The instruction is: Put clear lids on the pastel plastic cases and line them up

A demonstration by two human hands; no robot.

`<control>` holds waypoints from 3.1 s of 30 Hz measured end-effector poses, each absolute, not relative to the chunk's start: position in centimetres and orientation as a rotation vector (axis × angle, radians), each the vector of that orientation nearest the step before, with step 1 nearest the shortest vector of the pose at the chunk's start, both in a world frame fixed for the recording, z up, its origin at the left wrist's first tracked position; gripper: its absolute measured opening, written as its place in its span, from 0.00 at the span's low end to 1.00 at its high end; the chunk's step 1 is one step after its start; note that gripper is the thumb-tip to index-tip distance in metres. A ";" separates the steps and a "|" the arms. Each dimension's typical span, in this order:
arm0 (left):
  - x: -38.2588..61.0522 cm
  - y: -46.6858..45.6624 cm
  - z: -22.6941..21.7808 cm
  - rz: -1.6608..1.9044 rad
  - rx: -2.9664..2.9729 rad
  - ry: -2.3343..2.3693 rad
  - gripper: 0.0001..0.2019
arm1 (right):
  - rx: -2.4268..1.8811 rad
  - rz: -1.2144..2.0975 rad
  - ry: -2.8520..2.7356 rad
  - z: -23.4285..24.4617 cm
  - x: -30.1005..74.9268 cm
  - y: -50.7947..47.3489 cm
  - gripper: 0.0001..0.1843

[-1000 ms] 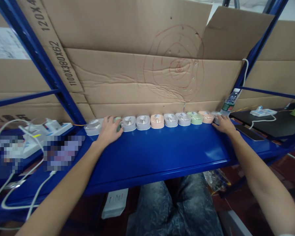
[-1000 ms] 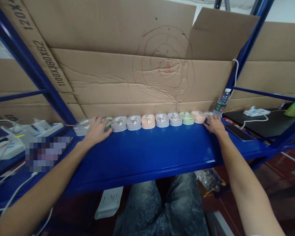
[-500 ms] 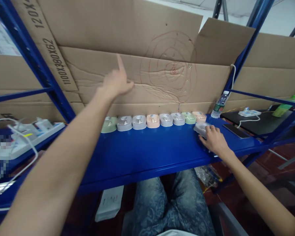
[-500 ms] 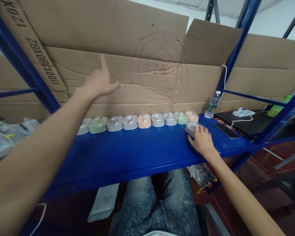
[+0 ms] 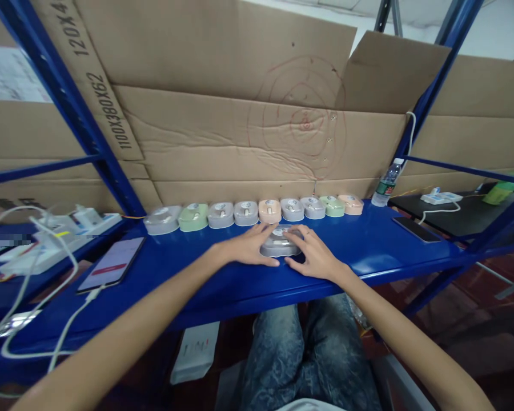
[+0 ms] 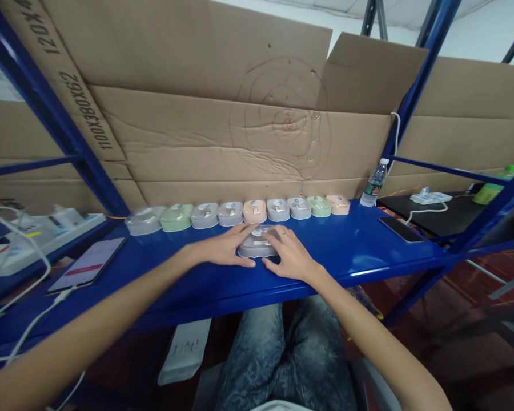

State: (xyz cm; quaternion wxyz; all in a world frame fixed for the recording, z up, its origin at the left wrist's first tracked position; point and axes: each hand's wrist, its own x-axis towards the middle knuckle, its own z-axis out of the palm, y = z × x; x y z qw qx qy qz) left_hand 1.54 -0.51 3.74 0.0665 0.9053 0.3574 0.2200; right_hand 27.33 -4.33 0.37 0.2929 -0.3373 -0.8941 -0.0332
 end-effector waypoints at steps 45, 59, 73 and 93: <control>1.2 -1.5 0.5 0.643 2.570 1.156 0.57 | -0.858 0.289 -2.256 -0.9 26.1 -2.1 0.45; 0.1 -0.6 0.7 0.625 2.476 1.101 0.56 | -1.515 -0.375 -1.960 -0.8 31.9 -2.2 0.36; -0.5 0.4 -0.4 0.770 2.668 1.044 0.20 | -1.622 -0.558 -2.072 -1.7 31.7 -2.4 0.30; 1.7 -1.9 0.0 0.768 2.835 0.930 0.13 | -1.420 -0.420 -2.321 -0.3 36.9 -3.8 0.35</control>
